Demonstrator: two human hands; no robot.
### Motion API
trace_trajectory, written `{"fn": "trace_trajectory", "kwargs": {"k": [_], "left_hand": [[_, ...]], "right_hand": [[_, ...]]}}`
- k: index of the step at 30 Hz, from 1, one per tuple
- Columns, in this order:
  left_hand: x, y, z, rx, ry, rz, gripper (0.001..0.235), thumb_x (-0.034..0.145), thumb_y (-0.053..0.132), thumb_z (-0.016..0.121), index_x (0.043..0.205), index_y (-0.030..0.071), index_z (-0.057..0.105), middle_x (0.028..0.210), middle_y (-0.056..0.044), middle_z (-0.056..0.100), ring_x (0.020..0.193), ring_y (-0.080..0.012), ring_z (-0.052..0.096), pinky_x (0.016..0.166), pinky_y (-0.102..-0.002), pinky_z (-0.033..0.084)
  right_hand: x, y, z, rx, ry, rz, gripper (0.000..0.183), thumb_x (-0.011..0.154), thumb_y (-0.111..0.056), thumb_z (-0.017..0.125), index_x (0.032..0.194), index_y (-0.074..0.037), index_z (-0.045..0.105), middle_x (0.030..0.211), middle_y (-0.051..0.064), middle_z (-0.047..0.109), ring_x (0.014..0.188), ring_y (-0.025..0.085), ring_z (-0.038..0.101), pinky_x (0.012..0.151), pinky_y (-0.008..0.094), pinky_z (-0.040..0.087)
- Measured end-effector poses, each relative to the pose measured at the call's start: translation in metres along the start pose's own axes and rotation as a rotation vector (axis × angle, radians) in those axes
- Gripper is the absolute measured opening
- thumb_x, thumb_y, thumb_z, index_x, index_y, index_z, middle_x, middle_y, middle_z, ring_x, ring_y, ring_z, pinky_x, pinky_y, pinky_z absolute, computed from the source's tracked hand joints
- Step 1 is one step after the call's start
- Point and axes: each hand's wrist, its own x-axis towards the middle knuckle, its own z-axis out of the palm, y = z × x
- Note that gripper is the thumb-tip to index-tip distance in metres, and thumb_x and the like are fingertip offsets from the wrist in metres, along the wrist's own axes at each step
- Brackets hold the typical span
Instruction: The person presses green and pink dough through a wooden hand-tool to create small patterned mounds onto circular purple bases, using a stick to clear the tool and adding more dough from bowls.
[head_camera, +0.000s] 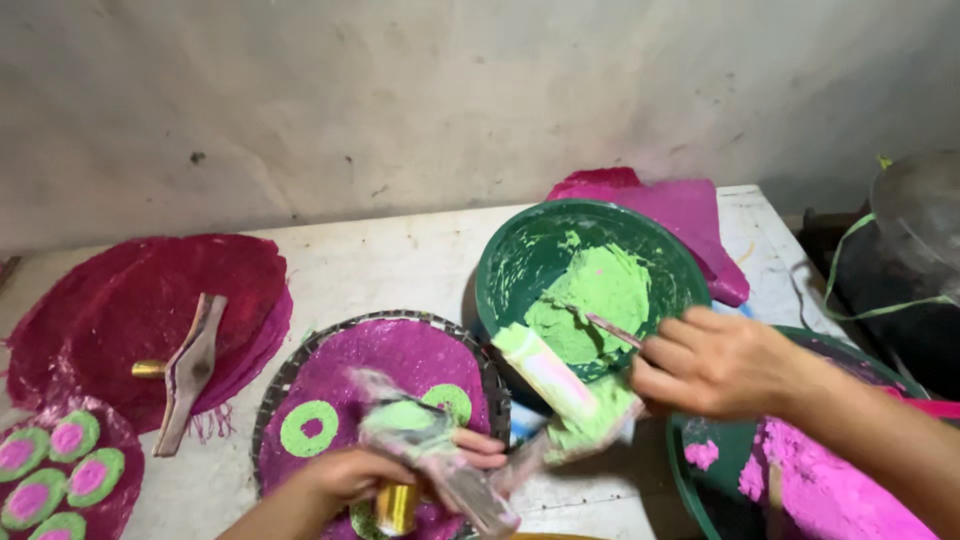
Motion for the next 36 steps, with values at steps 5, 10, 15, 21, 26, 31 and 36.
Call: {"fn": "trace_trajectory", "kwargs": {"k": [5,10,15,21,26,31,36], "left_hand": [[0.083,-0.085,-0.001,-0.501,0.253,0.166,0.032,0.105,0.019,0.062,0.125,-0.006,0.061,0.087,-0.012,0.067,0.072,-0.0207,0.067,0.064,-0.034,0.056],[0.162,-0.147,-0.112,0.044,1.066,0.226,0.024,0.093,0.021,0.071,0.103,-0.001,0.071,0.091,-0.011,0.072,0.08,-0.0172,0.067,0.07,-0.032,0.053],[0.21,-0.188,-0.175,0.533,1.242,0.341,0.031,0.092,0.02,0.07,0.115,-0.001,0.071,0.113,-0.012,0.074,0.107,-0.0278,0.067,0.097,-0.04,0.049],[0.232,-0.184,-0.166,1.048,1.308,0.355,0.041,0.094,0.02,0.071,0.128,-0.001,0.064,0.129,-0.022,0.064,0.123,-0.0396,0.056,0.108,-0.047,0.04],[0.232,-0.162,-0.145,1.396,1.414,0.529,0.063,0.088,0.021,0.076,0.14,-0.004,0.05,0.139,-0.027,0.055,0.13,-0.0443,0.051,0.112,-0.048,0.038],[0.23,-0.151,-0.136,0.955,1.314,0.492,0.057,0.088,0.022,0.075,0.135,-0.001,0.053,0.13,-0.02,0.059,0.125,-0.0367,0.056,0.108,-0.045,0.043],[0.23,-0.154,-0.139,1.266,1.373,0.516,0.06,0.087,0.021,0.076,0.137,-0.002,0.052,0.137,-0.023,0.055,0.128,-0.0404,0.052,0.109,-0.047,0.04]], "right_hand": [[0.012,0.019,0.066,-0.205,0.458,0.369,0.048,0.074,-0.033,0.072,0.116,-0.014,0.061,0.116,0.013,0.06,0.104,0.032,0.063,0.088,0.051,0.047],[-0.004,-0.007,0.196,0.252,-0.429,1.11,0.066,0.077,-0.034,0.08,0.128,-0.007,0.048,0.122,0.018,0.058,0.108,0.04,0.063,0.085,0.054,0.051],[-0.049,-0.001,0.252,0.445,-0.477,1.019,0.039,0.092,-0.009,0.043,0.128,-0.011,0.057,0.104,0.024,0.068,0.091,0.043,0.07,0.076,0.054,0.056],[-0.07,0.011,0.254,0.339,-0.672,1.129,0.036,0.109,-0.023,0.034,0.126,-0.007,0.062,0.094,0.021,0.074,0.086,0.041,0.073,0.073,0.052,0.058],[-0.053,-0.012,0.291,0.327,-0.596,1.016,0.039,0.099,-0.013,0.041,0.133,-0.001,0.054,0.09,0.022,0.073,0.081,0.04,0.073,0.066,0.051,0.059],[-0.038,-0.026,0.32,0.355,-0.689,0.961,0.038,0.098,-0.01,0.042,0.133,0.003,0.052,0.091,0.022,0.074,0.083,0.038,0.075,0.067,0.048,0.06],[-0.022,-0.04,0.311,0.396,-0.773,0.946,0.034,0.098,-0.01,0.043,0.127,0.004,0.054,0.091,0.022,0.074,0.084,0.036,0.076,0.067,0.045,0.061]]}}
